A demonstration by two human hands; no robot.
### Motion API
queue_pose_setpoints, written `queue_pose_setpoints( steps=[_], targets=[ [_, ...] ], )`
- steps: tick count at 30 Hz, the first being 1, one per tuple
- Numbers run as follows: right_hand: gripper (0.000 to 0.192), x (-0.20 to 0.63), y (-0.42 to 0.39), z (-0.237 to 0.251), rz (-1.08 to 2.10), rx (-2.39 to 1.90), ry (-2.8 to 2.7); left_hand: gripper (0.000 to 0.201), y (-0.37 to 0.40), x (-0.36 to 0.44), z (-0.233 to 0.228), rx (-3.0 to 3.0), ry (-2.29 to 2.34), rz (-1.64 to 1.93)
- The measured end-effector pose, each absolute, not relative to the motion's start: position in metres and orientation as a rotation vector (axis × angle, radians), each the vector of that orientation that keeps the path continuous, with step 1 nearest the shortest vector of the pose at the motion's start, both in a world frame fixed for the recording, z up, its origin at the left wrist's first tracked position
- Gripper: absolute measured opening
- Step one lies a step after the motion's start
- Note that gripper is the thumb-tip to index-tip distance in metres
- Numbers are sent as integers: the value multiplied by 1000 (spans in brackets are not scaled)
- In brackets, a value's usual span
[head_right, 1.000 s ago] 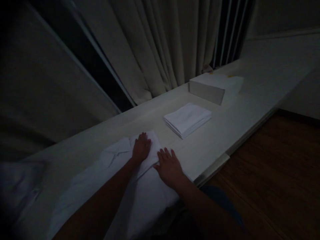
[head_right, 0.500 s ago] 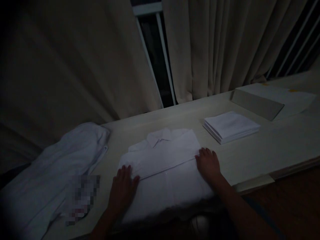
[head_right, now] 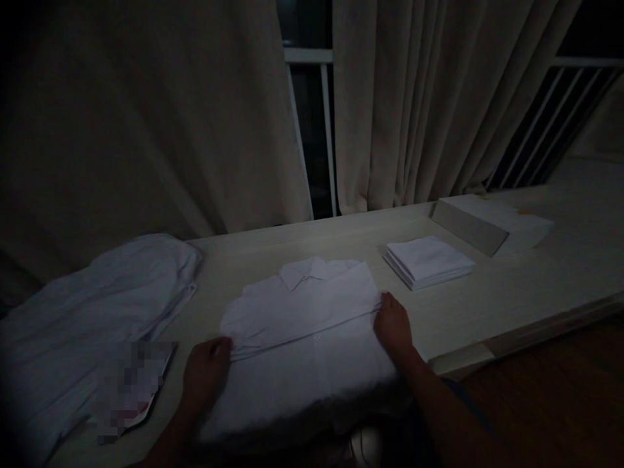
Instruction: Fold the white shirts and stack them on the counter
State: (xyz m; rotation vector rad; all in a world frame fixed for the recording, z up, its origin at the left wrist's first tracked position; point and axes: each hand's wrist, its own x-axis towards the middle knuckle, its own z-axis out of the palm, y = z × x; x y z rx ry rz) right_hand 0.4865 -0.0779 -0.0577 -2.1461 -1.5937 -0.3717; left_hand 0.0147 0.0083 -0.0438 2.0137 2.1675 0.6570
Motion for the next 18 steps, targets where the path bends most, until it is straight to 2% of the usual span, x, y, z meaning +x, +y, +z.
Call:
queue_pose_setpoints(
  steps=[4,12,14,18],
  targets=[
    [45,484,-78,-54,-357,-2195,-1571,63,55,7,-28,2177,2069,424],
    [45,482,-79,-46,-297,-2267,-1571,24,125,13,-15,2293,1721,18],
    [45,481,-79,-44,-289,-2278,-1574,25,133,14,-11,2272,1705,9],
    [42,482,-79,-43,-282,-2291,-1575,42,140,17,-5,2200,1849,132]
  ],
)
